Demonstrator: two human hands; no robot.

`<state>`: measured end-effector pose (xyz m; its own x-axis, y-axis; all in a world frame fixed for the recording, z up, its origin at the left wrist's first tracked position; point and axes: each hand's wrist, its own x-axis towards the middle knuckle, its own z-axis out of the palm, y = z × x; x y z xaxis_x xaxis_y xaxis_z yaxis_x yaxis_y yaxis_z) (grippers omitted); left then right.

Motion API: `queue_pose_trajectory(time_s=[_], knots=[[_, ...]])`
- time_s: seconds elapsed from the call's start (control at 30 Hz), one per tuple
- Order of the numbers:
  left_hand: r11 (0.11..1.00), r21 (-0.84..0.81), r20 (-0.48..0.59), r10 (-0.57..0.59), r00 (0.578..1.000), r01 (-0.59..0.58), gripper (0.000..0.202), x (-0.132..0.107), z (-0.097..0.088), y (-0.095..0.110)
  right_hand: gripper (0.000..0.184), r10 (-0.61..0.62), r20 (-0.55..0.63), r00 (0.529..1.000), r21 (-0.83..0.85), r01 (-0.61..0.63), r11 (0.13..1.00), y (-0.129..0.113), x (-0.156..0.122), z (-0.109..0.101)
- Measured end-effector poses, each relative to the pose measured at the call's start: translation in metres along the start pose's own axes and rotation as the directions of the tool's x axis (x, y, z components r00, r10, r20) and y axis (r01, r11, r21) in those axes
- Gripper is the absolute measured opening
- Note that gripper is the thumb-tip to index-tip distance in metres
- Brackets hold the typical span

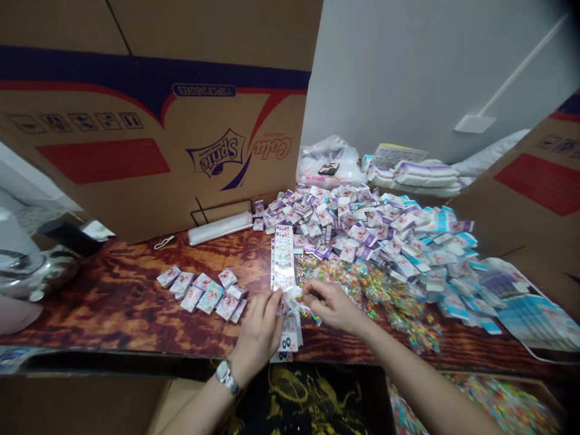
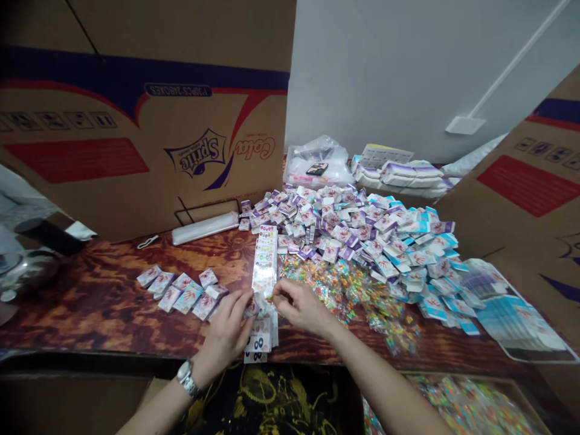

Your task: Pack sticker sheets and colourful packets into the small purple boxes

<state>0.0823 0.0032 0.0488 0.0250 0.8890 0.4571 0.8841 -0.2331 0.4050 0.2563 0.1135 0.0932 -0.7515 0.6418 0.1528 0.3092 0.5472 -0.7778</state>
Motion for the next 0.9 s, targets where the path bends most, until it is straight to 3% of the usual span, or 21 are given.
queue_pose_trajectory(time_s=[0.1,0.27,0.33,0.43,0.67,0.9], knots=[[0.999,0.025,0.008,0.045,0.999,-0.046,0.049,0.0,0.0,0.002,0.012,-0.046,-0.01,0.999,-0.064,0.046,0.997,0.0,0.004,0.004],[0.997,0.03,0.016,0.075,0.997,-0.076,0.051,-0.001,0.0,0.004,0.006,0.022,-0.138,0.99,-0.074,-0.032,0.997,0.004,0.003,0.013],[0.998,0.023,0.012,0.055,0.998,-0.055,0.05,-0.001,0.001,0.003,0.016,0.033,-0.155,0.987,-0.054,-0.042,0.998,0.004,0.001,0.014],[0.999,0.026,-0.009,0.019,1.0,-0.019,0.047,-0.001,0.001,0.002,0.023,0.016,-0.147,0.989,-0.054,-0.024,0.998,0.002,0.0,0.012],[0.998,0.057,-0.074,0.015,0.997,-0.011,0.049,-0.002,0.0,0.001,0.016,-0.094,-0.096,0.991,-0.11,0.083,0.99,-0.009,0.003,0.013],[0.976,0.183,-0.033,0.13,0.991,-0.121,0.051,-0.003,0.004,0.001,0.004,-0.01,-0.142,0.99,-0.065,0.0,0.998,-0.017,0.009,0.018]])
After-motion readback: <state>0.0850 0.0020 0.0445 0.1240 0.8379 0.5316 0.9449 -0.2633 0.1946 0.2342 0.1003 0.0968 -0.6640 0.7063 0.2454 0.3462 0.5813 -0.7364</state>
